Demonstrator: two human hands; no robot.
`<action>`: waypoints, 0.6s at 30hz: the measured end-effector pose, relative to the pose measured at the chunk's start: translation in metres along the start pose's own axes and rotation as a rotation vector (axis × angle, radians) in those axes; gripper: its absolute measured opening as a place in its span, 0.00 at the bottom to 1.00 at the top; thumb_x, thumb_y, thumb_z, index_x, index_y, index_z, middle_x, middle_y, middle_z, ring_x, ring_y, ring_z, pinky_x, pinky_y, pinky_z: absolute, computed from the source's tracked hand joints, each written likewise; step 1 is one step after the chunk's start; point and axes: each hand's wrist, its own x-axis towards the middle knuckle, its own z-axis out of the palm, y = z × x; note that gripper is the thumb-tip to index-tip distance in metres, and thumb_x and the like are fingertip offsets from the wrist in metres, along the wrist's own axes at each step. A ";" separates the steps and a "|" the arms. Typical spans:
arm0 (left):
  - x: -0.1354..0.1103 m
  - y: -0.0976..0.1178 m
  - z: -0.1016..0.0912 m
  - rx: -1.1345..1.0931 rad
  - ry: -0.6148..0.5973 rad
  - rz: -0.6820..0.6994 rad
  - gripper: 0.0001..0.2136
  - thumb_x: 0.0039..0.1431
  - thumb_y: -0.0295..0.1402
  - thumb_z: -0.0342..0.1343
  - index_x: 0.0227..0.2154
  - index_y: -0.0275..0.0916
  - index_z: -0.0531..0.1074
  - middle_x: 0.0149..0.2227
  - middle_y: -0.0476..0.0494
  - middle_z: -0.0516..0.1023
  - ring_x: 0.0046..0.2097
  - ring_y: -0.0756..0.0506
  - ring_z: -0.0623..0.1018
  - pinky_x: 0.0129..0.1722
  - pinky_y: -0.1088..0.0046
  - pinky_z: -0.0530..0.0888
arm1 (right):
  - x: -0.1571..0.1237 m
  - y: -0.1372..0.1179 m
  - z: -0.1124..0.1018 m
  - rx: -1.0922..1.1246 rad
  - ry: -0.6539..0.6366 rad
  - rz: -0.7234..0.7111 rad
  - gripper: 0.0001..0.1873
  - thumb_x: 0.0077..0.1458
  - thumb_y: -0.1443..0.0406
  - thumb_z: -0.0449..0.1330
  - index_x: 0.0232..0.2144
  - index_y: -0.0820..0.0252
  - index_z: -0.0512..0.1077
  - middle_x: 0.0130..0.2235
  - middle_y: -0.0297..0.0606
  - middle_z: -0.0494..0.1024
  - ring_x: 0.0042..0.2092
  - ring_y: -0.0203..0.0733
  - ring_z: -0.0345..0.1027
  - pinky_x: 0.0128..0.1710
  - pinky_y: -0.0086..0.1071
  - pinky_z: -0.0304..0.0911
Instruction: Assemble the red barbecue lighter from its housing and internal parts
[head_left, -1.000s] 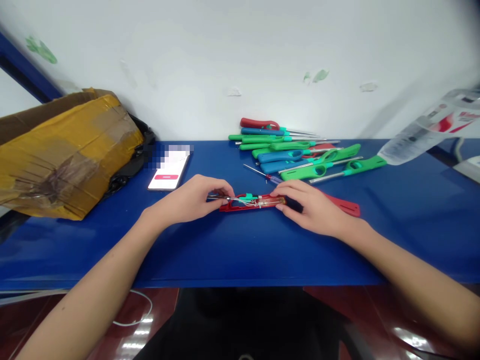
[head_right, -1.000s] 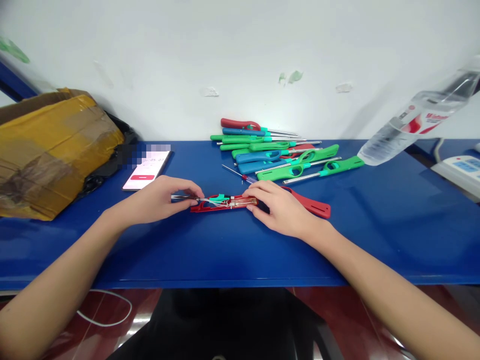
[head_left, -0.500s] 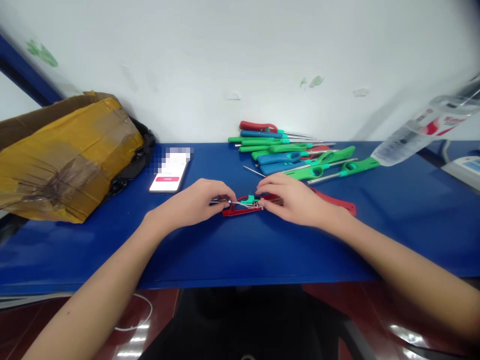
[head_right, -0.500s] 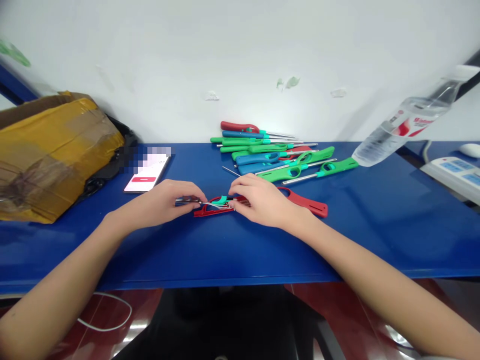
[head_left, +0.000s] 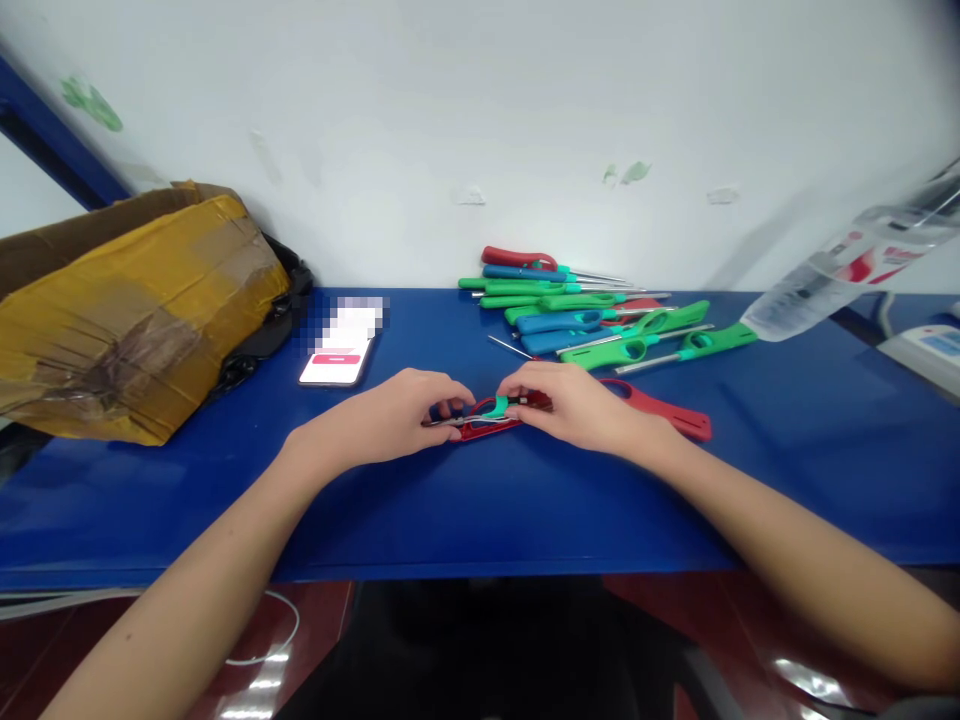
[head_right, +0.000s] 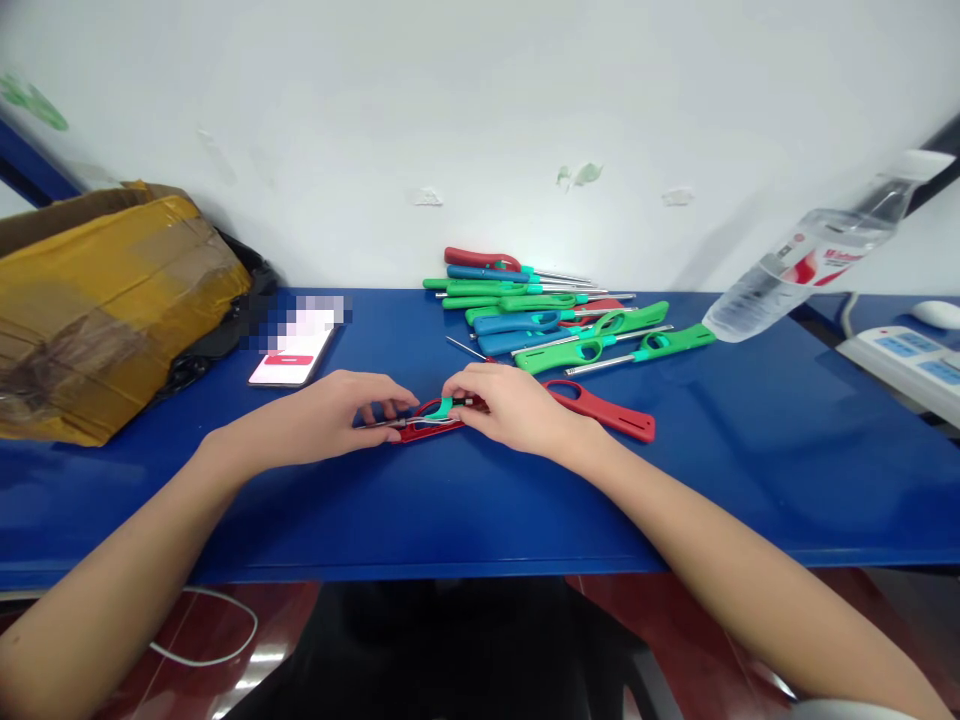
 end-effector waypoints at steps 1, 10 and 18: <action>-0.001 -0.002 -0.001 0.008 -0.002 -0.005 0.14 0.61 0.35 0.58 0.50 0.45 0.73 0.46 0.48 0.79 0.43 0.46 0.78 0.42 0.73 0.74 | 0.000 0.000 0.001 0.005 0.004 0.006 0.07 0.59 0.67 0.61 0.41 0.57 0.75 0.38 0.38 0.79 0.38 0.41 0.71 0.38 0.32 0.64; -0.008 -0.024 -0.010 0.116 0.020 -0.033 0.21 0.60 0.41 0.59 0.56 0.48 0.69 0.54 0.47 0.75 0.52 0.42 0.75 0.49 0.68 0.73 | -0.004 0.002 0.006 -0.061 0.108 0.115 0.07 0.58 0.64 0.61 0.40 0.57 0.75 0.36 0.37 0.79 0.36 0.40 0.73 0.35 0.32 0.65; 0.004 -0.021 0.005 0.119 0.078 0.031 0.17 0.63 0.41 0.58 0.53 0.47 0.72 0.47 0.45 0.76 0.48 0.42 0.74 0.45 0.67 0.71 | -0.006 0.000 0.007 -0.067 0.115 0.086 0.08 0.60 0.64 0.61 0.41 0.58 0.75 0.38 0.38 0.79 0.38 0.41 0.72 0.36 0.32 0.65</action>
